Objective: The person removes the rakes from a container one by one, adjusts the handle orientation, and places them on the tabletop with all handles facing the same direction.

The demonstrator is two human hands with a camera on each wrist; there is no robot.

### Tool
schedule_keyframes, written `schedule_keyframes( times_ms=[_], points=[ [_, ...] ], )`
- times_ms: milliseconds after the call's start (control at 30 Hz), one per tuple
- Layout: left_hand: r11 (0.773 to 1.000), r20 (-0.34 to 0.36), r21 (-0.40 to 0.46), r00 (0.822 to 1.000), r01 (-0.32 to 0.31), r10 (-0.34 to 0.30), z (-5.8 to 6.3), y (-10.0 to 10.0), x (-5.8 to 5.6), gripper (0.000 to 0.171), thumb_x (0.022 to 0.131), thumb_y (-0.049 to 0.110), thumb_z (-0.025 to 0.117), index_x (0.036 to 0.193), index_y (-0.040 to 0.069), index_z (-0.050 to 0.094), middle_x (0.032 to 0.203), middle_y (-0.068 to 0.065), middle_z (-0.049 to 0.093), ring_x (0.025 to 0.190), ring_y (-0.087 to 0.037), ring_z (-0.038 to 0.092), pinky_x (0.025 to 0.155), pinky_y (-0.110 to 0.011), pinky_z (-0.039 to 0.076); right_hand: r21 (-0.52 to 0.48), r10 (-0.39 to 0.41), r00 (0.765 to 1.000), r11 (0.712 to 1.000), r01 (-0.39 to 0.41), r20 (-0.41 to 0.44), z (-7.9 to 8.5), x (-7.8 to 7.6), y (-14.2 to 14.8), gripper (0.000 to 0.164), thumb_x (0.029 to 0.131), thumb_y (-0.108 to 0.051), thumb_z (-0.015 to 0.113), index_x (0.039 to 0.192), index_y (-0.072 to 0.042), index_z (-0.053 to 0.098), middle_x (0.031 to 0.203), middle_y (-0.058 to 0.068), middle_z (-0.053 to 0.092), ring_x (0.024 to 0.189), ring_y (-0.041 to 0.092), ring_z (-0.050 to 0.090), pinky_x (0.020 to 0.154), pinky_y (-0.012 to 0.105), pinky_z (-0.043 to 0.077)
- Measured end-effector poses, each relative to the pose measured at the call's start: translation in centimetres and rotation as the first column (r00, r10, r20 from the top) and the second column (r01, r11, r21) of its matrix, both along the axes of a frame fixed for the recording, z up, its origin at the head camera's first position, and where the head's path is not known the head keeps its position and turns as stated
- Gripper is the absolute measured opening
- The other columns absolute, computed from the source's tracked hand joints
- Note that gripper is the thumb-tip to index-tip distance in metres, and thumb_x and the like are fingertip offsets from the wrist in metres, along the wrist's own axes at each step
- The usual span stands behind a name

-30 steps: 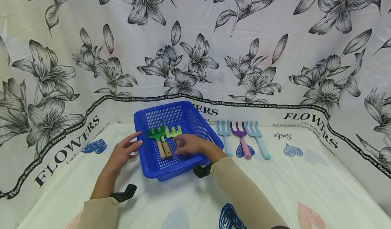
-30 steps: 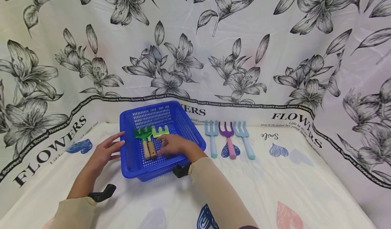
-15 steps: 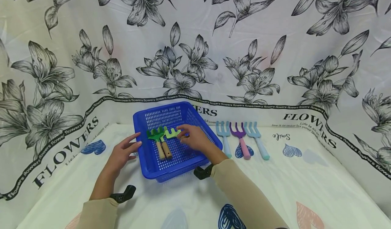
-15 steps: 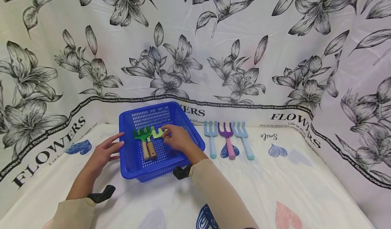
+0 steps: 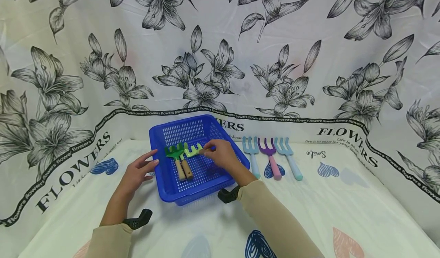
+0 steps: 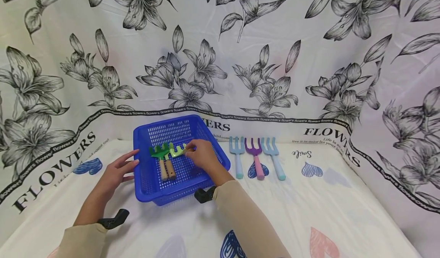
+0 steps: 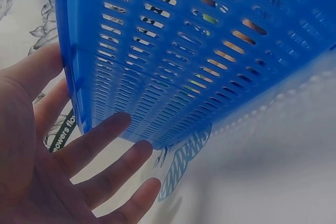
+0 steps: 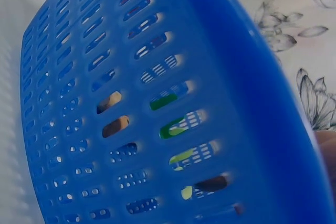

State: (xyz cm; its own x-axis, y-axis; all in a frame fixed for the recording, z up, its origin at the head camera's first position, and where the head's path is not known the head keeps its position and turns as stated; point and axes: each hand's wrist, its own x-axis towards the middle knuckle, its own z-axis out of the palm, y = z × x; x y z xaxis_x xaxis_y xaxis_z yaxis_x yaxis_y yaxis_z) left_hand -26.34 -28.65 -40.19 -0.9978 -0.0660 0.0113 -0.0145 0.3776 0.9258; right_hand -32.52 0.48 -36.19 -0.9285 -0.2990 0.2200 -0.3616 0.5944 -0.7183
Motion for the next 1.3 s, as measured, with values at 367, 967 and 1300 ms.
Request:
schedule_keyframes(
  times_ms=[367,967,1300],
  points=[
    [1.000,-0.001,-0.001,1.000,0.002,-0.002,0.0,0.0,0.0,0.072,0.095,0.054,0.054,0.155,0.023,0.028,0.152,-0.021,0.033,0.130,-0.044,0.043,0.098,-0.054,0.044,-0.060,-0.068,0.995,0.996,0.063,-0.078,0.0,0.3,0.1,0.015,0.086,-0.029,0.076,0.092,-0.015,0.073,0.090,-0.005,0.065,0.078,0.014,0.058,0.063,0.028,0.050],
    [1.000,0.013,-0.005,1.000,0.010,-0.010,0.3,0.2,0.0,0.070,0.096,0.054,0.052,0.155,0.024,0.028,0.151,-0.023,0.035,0.129,-0.044,0.044,0.098,-0.055,0.044,-0.363,-0.176,0.966,0.927,0.098,-0.189,0.9,1.3,1.8,0.016,0.091,-0.021,0.070,0.102,-0.010,0.074,0.096,0.002,0.068,0.082,0.017,0.063,0.066,0.029,0.053],
    [1.000,0.005,-0.008,1.000,0.007,-0.007,0.3,0.0,0.1,0.071,0.095,0.055,0.052,0.155,0.025,0.028,0.151,-0.022,0.035,0.130,-0.044,0.043,0.099,-0.056,0.043,-0.555,-0.136,0.984,0.830,0.050,-0.115,3.0,1.9,4.1,0.016,0.092,-0.015,0.069,0.103,-0.004,0.073,0.098,0.010,0.069,0.083,0.021,0.068,0.075,0.035,0.058]
  ],
)
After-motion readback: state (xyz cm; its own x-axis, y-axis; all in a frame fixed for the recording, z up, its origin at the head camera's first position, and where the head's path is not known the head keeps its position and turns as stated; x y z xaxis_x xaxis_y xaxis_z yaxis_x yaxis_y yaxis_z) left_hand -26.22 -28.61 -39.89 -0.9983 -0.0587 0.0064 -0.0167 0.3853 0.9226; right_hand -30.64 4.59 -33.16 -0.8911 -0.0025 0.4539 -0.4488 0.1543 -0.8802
